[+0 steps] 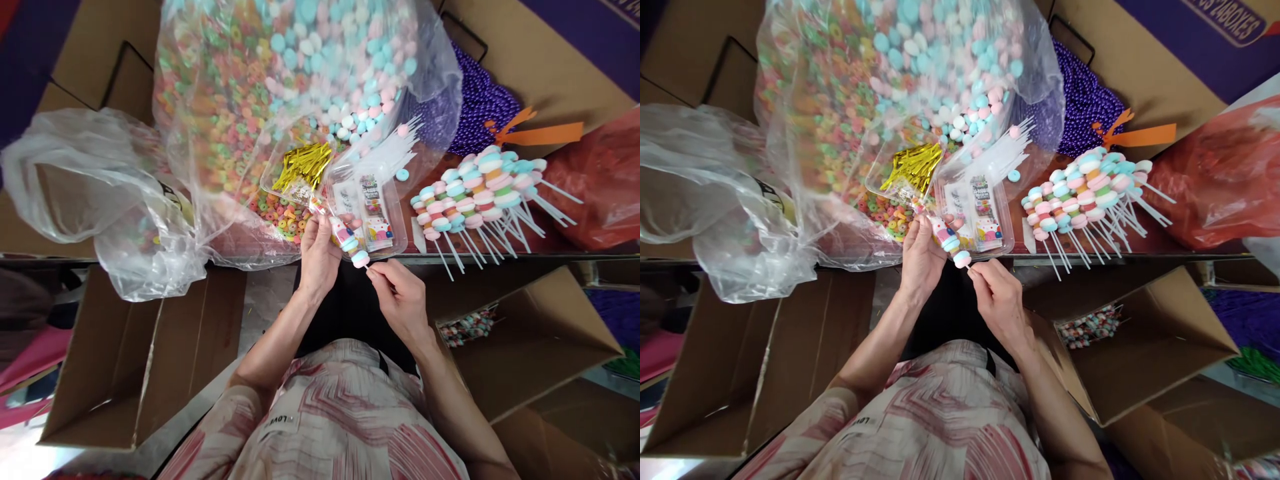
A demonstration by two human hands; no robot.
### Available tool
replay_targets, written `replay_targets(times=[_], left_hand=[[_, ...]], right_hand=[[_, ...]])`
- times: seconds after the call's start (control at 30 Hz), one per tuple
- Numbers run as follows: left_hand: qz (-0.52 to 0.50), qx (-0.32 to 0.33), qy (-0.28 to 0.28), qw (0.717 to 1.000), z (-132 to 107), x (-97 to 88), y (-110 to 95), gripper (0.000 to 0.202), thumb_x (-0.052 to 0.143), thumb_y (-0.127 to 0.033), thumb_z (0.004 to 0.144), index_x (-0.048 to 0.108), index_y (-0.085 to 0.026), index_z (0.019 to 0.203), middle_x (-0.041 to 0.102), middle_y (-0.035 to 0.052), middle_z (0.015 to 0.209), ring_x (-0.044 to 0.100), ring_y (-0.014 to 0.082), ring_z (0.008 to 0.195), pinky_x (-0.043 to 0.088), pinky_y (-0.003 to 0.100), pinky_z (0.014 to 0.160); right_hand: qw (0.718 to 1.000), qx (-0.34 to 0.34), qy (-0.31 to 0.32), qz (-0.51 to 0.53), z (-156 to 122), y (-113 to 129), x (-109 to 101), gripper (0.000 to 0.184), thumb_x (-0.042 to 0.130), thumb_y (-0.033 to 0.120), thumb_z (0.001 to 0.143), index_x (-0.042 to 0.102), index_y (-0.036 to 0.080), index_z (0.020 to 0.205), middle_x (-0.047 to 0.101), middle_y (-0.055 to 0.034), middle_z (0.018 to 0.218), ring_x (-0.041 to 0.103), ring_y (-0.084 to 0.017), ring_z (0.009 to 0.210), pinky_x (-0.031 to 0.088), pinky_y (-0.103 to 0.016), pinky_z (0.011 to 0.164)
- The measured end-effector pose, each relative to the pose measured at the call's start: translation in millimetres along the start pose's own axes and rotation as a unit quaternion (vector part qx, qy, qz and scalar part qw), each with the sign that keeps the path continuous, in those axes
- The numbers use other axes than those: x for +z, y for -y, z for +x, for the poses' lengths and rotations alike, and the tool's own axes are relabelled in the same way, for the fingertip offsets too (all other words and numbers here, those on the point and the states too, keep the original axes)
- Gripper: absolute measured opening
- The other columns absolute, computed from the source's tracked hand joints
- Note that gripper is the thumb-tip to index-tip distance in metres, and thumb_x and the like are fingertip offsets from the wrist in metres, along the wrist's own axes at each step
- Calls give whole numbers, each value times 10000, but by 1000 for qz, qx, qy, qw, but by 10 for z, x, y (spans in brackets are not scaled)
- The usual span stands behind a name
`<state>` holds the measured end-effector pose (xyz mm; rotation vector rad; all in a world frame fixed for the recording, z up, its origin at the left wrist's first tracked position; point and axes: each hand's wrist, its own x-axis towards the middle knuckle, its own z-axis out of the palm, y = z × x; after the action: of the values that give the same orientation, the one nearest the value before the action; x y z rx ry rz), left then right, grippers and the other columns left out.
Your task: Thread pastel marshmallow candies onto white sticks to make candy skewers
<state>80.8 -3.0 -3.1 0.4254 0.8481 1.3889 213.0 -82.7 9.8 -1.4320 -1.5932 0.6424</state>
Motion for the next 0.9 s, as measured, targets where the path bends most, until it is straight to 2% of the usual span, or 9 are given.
replay_targets(times=[0.17, 0.3, 0.43, 0.5, 0.6, 0.7, 0.83, 0.9], left_hand=[[-3, -23, 33, 999, -25, -6, 29, 443, 824, -595, 789, 624, -238, 956, 778, 33, 1025, 779, 226, 1023, 595, 314, 823], [4, -21, 48, 999, -58, 13, 63, 460, 816, -607, 792, 604, -227, 939, 778, 47, 990, 773, 240, 1047, 595, 311, 812], [-1, -16, 52, 999, -65, 28, 70, 456, 841, -555, 790, 545, -220, 883, 777, 35, 957, 767, 235, 1066, 598, 312, 842], [0, -13, 47, 999, -58, 28, 55, 447, 842, -536, 798, 539, -220, 887, 775, 25, 952, 768, 233, 1067, 599, 328, 872], [2, -6, 47, 999, -45, 27, 19, 418, 842, -511, 811, 563, -221, 922, 780, 24, 963, 762, 241, 1105, 591, 357, 935], [-6, -9, 56, 998, -36, 25, -11, 389, 840, -488, 822, 575, -222, 925, 789, 31, 964, 755, 254, 1138, 581, 371, 969], [-10, -19, 55, 998, -33, 24, -20, 337, 799, -468, 868, 572, -224, 919, 787, 26, 993, 749, 251, 1163, 581, 349, 955], [-7, -18, 50, 999, -34, 27, -16, 322, 768, -468, 896, 561, -222, 903, 780, 23, 1002, 746, 243, 1172, 579, 333, 950]], right_hand=[[991, 109, 2, 78, 35, 8, 0, 176, 624, 269, 946, 677, 214, 787, 635, 10, 702, 587, -140, 635, 460, -266, 593], [978, 167, 27, 127, 56, -9, 31, 201, 644, 300, 923, 674, 203, 750, 595, 33, 610, 528, -118, 537, 426, -249, 525], [988, 133, 3, 72, 30, -29, 75, 162, 614, 304, 953, 695, 207, 853, 683, 1, 721, 622, -138, 624, 480, -248, 590], [995, 99, -7, -2, 9, -36, 81, 167, 578, 305, 981, 713, 213, 1018, 726, -15, 792, 659, -149, 672, 505, -258, 657], [995, 60, 37, -75, -7, -43, 76, 356, 522, 274, 1008, 650, 213, 1335, 753, -20, 819, 667, -155, 659, 521, -273, 704], [994, 37, 82, -64, -1, -35, 88, 482, 490, 236, 1019, 557, 213, 1496, 789, -45, 939, 673, -148, 662, 544, -278, 721], [997, 23, 71, -8, 2, -12, 146, 508, 478, 228, 1030, 540, 219, 1534, 790, -77, 1138, 668, -133, 675, 563, -269, 707], [997, 21, 78, 19, -3, -10, 171, 513, 474, 225, 1032, 540, 215, 1541, 793, -71, 1128, 648, -127, 652, 562, -263, 677]])
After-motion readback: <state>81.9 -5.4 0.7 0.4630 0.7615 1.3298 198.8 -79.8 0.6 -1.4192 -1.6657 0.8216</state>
